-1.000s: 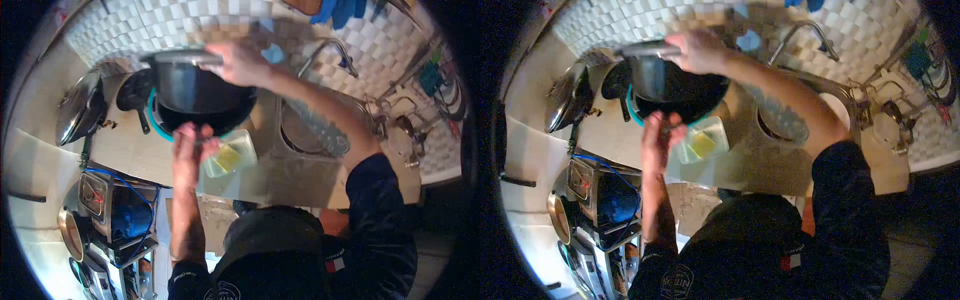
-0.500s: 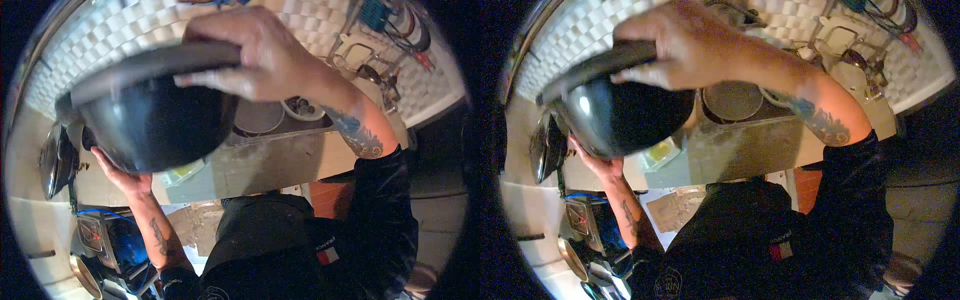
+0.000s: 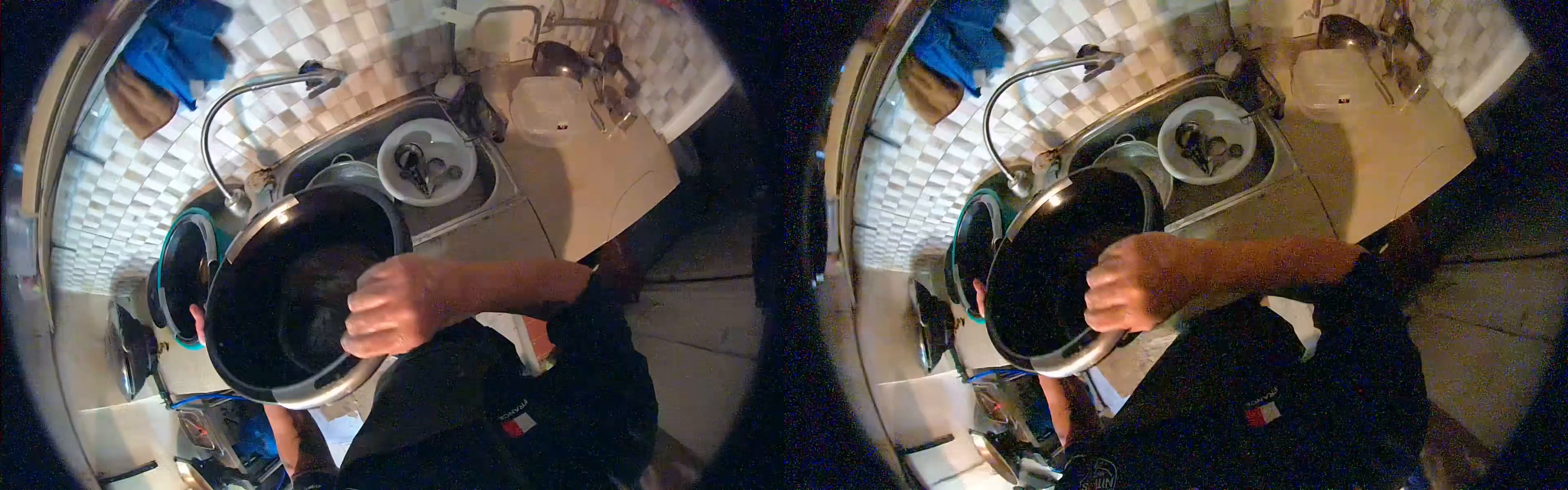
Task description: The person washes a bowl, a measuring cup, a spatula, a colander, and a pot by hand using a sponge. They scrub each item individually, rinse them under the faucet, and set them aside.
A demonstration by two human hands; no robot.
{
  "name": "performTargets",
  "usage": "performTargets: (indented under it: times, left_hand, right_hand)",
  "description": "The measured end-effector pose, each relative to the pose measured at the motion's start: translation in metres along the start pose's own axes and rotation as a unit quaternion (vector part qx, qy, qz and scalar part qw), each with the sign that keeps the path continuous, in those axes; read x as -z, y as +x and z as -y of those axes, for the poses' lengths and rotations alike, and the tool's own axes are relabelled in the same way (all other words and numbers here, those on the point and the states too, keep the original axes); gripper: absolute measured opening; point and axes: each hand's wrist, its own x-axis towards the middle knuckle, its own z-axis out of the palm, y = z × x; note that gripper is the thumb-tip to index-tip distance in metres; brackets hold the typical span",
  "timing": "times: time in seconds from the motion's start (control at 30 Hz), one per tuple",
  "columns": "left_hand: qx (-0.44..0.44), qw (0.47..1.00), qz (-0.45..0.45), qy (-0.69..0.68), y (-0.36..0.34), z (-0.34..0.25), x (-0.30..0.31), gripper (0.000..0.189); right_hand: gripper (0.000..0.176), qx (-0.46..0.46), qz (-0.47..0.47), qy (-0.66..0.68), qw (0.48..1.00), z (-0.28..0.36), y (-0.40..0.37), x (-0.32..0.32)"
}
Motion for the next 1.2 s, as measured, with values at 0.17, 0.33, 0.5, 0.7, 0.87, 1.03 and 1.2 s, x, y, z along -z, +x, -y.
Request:
performTargets:
  times: [0.17,0.33,0.5,0.7,0.87,1.03,1.2]
  left_hand:
    - [-0.127,0.981,0.032,0.14,-0.015,-0.018,-0.01,0.025]
    - [-0.273,0.933,0.051,0.228,-0.015,-0.049,-0.007,0.022]
    - [-0.416,0.865,0.07,0.273,-0.015,-0.103,0.015,0.019]
    - [-0.483,0.812,-0.139,0.298,-0.033,-0.154,-0.013,0.016]
    - [-0.5,0.816,0.055,0.285,-0.008,-0.178,0.062,0.02]
    - [-0.527,0.815,-0.005,0.242,0.001,-0.168,0.074,0.013]
    - [-0.512,0.823,0.049,0.242,0.003,-0.157,0.043,0.029]
  right_hand:
    - [0.044,-0.016,-0.143,-0.009,0.99,-0.014,-0.037,0.022]
    - [0.062,-0.14,-0.213,0.094,0.962,-0.046,-0.072,0.038]
    - [0.061,-0.514,-0.149,0.126,0.835,-0.099,-0.171,0.004]
    - [0.04,-0.759,0.162,-0.113,0.62,-0.122,-0.336,-0.064]
    - [0.039,-0.716,0.214,-0.196,0.635,-0.144,-0.398,-0.125]
    - [0.033,-0.644,0.238,-0.291,0.667,-0.127,-0.436,-0.149]
    - [0.044,-0.77,-0.082,-0.162,0.611,-0.117,-0.333,-0.166]
